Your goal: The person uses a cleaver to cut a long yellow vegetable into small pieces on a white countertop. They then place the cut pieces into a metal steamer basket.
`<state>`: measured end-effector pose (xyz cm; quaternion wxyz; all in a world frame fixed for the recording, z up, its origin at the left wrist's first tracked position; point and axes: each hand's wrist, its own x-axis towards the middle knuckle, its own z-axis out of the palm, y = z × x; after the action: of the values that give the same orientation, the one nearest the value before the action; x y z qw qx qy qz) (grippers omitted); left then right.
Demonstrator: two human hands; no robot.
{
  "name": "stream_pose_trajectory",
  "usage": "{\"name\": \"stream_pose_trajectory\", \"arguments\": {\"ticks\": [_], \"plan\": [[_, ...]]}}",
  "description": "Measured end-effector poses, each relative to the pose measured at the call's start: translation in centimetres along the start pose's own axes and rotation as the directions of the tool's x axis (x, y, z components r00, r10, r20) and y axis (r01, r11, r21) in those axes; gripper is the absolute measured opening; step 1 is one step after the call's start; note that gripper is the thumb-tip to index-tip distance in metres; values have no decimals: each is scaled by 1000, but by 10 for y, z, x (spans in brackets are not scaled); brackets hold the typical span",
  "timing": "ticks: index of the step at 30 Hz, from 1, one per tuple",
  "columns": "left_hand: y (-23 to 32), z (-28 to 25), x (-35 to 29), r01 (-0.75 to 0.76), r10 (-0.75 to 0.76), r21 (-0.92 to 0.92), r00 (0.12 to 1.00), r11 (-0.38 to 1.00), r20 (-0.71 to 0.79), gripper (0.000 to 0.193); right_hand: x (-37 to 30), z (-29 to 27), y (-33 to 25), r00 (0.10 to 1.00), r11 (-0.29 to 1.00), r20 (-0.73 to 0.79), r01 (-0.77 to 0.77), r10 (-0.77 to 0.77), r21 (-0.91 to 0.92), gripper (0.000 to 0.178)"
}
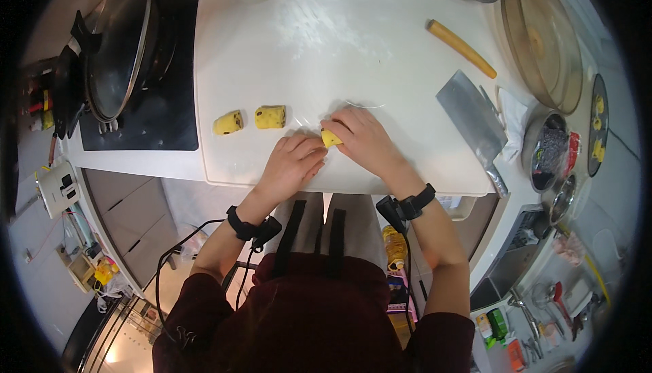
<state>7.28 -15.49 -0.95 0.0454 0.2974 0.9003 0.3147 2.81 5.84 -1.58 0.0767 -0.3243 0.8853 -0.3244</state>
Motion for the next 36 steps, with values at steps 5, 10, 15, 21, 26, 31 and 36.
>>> {"name": "stream_pose_trajectory", "arguments": {"ticks": [5,10,15,21,26,31,36], "plan": [[-1,0,2,-20,20,29,1000,999,1,25,1,-10,-6,999,998,45,-10,7,64,54],[0,-1,2,-24,24,35,1000,999,-10,25,-4,-15,-5,996,1000,89,-23,22,-1,54],[0,-1,0,-18,18,44,1000,999,1,27,-8,-11,-2,999,995,29,-46,44,83,50],[1,0,-3,-25,26,79,1000,997,-8,31,-3,-15,-3,999,997,-18,-35,36,66,44],[-1,0,-4,-24,22,71,1000,997,17,30,4,-13,-1,1000,999,28,11,-10,-32,42],[-6,-2,-2,-9,6,-75,999,997,-38,31,-2,-11,1,999,1000,30,-12,12,4,45],[4,4,19,93,-103,-68,981,993,-161,48,-11,-13,4,997,991,3,-81,81,106,57]]}}
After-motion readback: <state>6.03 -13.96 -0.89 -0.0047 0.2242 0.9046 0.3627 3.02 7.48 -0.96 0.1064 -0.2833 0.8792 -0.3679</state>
